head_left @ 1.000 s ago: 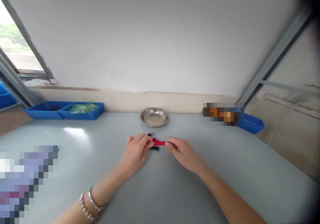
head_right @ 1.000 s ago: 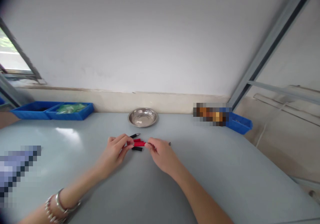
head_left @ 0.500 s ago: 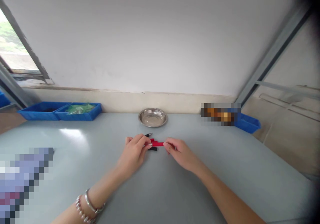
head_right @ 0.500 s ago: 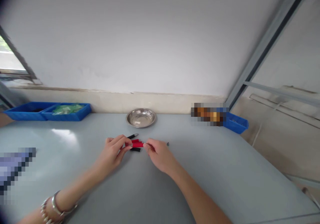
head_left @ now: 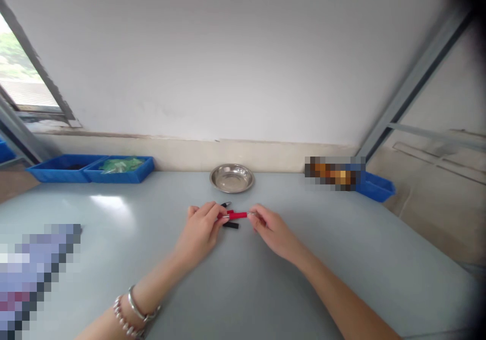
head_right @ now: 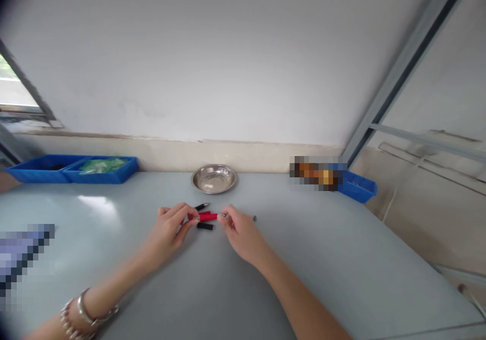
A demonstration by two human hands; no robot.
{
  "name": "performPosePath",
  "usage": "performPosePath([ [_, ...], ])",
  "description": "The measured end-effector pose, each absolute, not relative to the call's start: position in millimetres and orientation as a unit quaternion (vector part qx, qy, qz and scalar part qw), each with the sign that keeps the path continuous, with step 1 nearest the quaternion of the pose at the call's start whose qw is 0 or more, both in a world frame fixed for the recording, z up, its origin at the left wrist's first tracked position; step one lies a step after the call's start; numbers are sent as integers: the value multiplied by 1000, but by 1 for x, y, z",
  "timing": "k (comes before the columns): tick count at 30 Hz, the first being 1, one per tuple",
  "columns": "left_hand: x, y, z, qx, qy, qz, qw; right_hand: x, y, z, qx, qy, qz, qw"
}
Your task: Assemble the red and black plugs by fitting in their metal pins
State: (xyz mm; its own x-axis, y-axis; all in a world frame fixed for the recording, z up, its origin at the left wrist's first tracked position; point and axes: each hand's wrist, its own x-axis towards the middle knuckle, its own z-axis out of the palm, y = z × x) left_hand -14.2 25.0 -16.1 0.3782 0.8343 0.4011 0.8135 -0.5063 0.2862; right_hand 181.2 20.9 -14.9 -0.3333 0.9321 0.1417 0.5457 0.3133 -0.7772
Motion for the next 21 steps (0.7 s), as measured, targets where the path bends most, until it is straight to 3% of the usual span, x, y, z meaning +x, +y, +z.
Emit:
performPosePath([
  [11, -41, 46, -17, 728, 659, 186, -34, 182, 20, -14, -523, -743, 300, 292],
  [21, -42, 47, -19, 734, 670, 107, -20, 182, 18, -13, -525, -761, 258, 280],
])
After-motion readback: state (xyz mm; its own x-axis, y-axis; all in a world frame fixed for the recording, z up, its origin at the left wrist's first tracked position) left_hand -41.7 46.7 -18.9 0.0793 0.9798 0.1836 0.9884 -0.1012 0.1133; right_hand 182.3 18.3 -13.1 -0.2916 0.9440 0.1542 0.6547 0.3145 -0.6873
